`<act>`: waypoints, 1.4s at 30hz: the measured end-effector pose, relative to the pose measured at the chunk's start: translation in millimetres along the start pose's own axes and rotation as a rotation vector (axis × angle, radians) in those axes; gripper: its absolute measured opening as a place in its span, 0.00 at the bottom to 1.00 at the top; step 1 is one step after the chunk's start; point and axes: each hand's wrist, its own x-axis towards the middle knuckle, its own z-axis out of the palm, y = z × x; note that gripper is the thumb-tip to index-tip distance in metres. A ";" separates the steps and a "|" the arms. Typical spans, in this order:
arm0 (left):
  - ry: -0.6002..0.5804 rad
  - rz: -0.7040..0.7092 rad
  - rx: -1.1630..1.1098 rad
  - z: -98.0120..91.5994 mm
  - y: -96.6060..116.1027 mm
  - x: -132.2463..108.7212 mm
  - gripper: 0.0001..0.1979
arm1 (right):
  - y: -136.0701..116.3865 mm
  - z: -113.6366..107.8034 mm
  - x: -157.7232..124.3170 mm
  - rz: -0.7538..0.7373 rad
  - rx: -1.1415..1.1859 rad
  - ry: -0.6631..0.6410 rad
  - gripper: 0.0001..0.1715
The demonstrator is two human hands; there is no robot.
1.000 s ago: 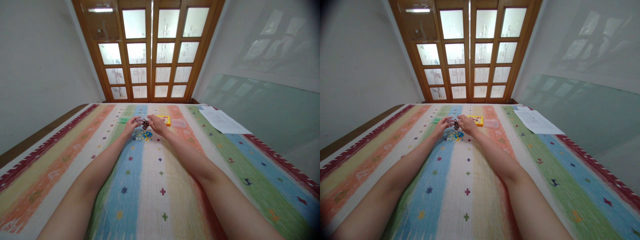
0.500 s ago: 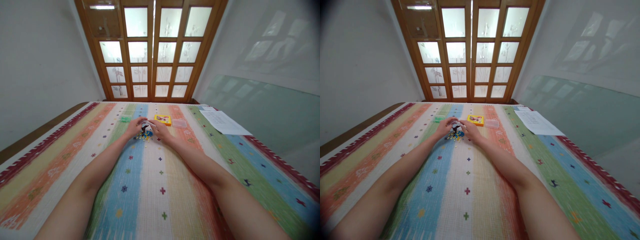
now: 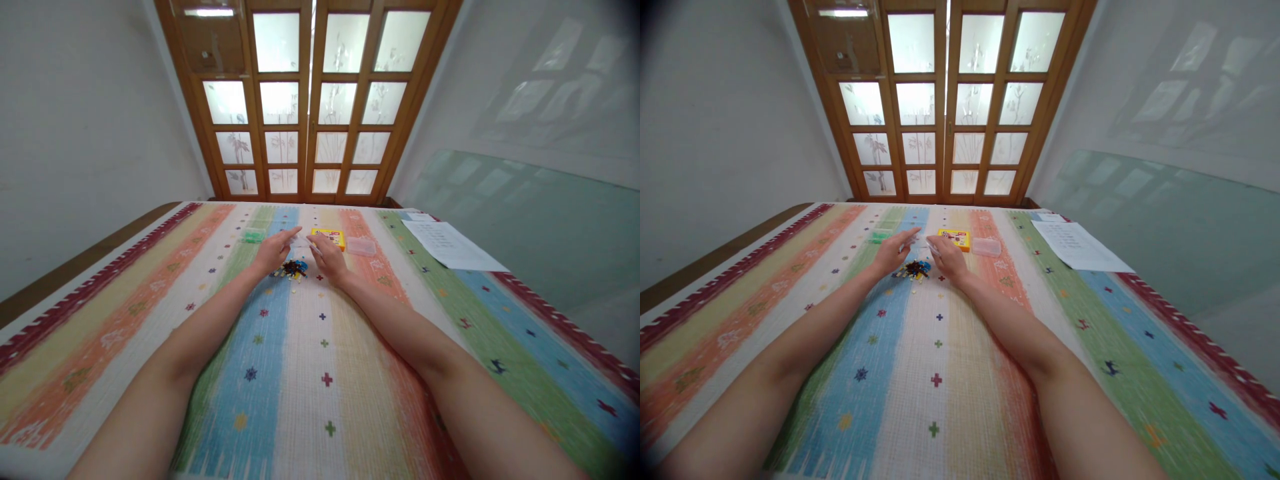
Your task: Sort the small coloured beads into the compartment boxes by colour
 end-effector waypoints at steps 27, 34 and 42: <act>0.117 -0.372 -0.620 23.0 -10.9 10.1 0.42 | -11.0 5.9 0.6 -0.003 -0.095 0.037 0.37; 0.424 -0.546 -0.469 -4.8 -67.8 18.6 0.33 | 1.2 6.9 -1.2 0.093 -0.079 0.086 0.35; 0.414 -0.713 -0.289 -11.9 -90.5 21.7 0.30 | 8.2 14.6 -2.8 0.125 -0.077 0.124 0.31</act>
